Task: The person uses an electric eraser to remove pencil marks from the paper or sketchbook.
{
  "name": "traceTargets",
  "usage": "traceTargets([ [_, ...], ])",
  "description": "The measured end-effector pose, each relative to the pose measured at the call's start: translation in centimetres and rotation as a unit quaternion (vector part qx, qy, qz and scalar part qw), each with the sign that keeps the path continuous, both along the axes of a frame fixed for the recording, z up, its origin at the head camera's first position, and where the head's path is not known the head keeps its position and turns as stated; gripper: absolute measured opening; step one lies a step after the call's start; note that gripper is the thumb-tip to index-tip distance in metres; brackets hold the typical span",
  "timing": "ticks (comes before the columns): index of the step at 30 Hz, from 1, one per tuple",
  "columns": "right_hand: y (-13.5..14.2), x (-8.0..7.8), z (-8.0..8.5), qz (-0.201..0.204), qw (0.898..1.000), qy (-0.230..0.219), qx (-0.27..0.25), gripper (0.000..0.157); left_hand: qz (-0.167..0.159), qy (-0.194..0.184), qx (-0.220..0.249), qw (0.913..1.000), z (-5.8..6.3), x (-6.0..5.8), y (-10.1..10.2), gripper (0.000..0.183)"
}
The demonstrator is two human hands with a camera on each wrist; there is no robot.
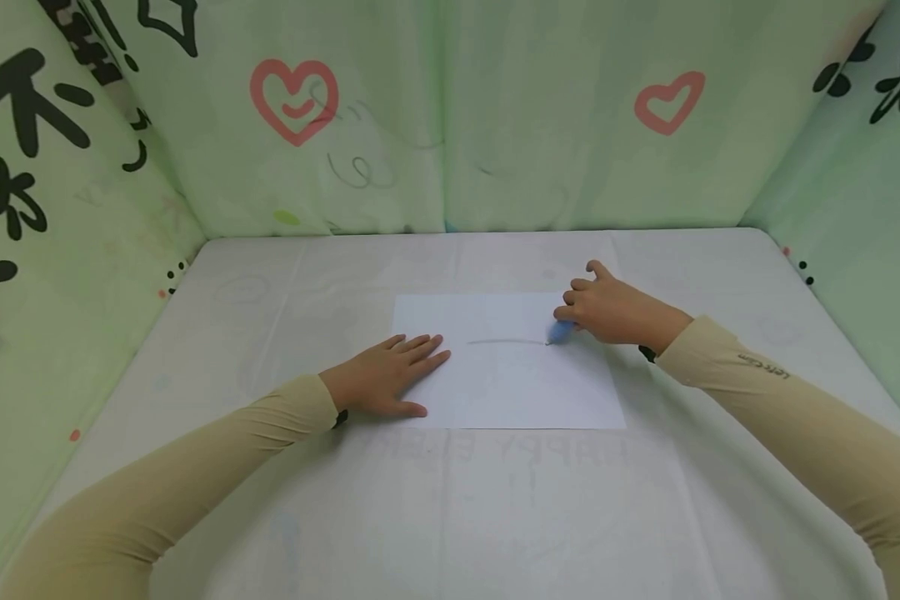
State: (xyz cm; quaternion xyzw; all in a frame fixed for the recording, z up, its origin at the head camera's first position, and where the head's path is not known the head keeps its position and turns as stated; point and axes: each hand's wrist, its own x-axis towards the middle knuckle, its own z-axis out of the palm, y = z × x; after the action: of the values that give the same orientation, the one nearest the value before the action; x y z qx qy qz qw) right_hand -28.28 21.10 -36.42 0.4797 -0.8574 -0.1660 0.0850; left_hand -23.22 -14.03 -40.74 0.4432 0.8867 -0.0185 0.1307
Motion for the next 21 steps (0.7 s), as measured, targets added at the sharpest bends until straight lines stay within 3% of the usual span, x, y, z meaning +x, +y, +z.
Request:
traceTargets([
  [21, -0.03, -0.32, -0.01, -0.007, 1.000, -0.001, 0.009, 0.020, 0.005, 0.002, -0.012, 0.9999, 0.01, -0.02, 0.11, 0.083],
])
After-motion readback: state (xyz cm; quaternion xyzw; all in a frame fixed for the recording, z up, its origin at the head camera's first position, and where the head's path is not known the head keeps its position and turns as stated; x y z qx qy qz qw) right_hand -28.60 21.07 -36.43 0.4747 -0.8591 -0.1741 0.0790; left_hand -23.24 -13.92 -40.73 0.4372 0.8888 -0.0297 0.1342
